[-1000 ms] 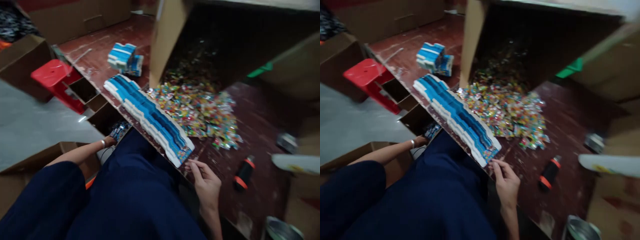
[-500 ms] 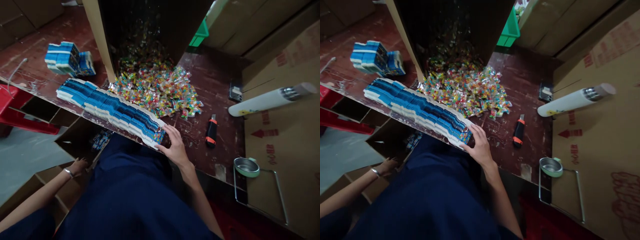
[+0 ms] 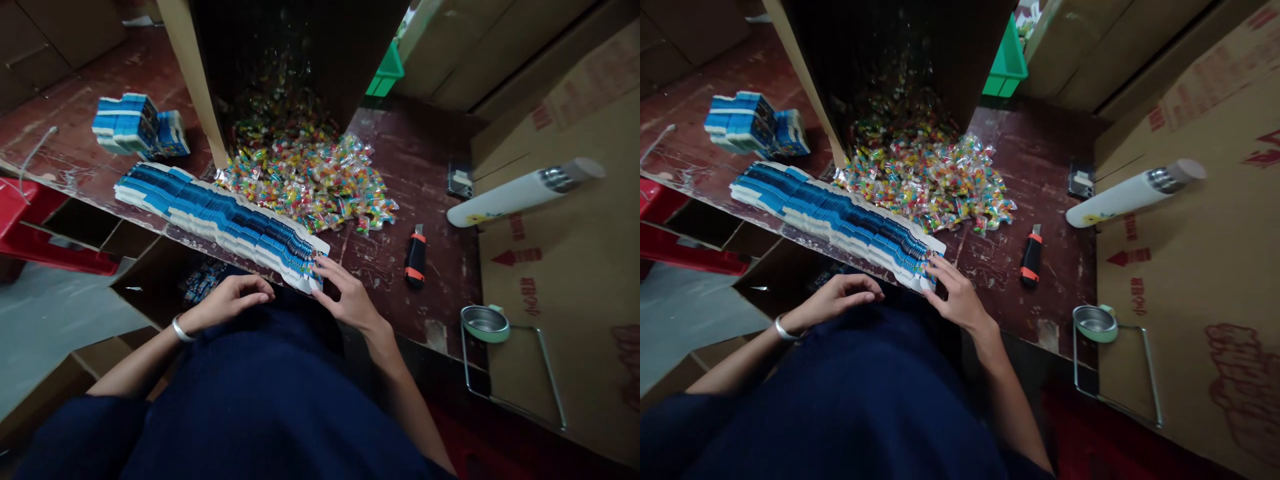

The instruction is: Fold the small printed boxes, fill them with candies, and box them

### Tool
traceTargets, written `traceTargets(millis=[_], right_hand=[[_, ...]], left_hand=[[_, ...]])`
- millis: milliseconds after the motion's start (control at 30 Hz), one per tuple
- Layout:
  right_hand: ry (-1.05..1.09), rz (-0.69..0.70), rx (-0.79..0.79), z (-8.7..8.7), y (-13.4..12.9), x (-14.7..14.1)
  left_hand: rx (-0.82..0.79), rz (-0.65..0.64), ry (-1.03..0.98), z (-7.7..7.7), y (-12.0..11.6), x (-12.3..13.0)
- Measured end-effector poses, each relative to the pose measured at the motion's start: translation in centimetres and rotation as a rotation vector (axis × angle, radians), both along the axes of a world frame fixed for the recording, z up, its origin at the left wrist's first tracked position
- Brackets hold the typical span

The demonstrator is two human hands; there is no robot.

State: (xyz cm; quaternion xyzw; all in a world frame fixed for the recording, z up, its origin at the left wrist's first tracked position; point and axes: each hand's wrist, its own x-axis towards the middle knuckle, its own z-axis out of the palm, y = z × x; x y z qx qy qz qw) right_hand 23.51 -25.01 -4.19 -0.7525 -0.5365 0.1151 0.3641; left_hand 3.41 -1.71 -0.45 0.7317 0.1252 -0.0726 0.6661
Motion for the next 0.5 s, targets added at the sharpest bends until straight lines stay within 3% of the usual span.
traceTargets(millis=[100,167,233,300,367,500], right_hand=[[-0.092,-0.105,0.159,0.1,-0.4,-1.3],[-0.227,-0.249,0.267,0.8,-0.4,-2.4],[-0.369,-0.291,0.355,2.0,0.0,-3.4],[-0.49,-0.21,0.422,3.0,0.7,-4.0],[-0.58,-0.069,0.495,3.6,1.6,-4.1],[-0.573,0.116,0.549,3.6,3.9,-3.1]], left_hand=[[-0.372,0.13,0.006,-0.1,-2.0,2.4],[-0.579,0.222,0.02,-0.3,-3.1,3.8],[-0.763,0.28,0.03,-0.4,-4.0,5.3],[-0.909,0.304,-0.006,-0.2,-4.6,6.7],[-0.956,0.328,-0.063,0.0,-4.5,7.8],[-0.857,0.339,-0.14,0.7,-2.8,7.4]])
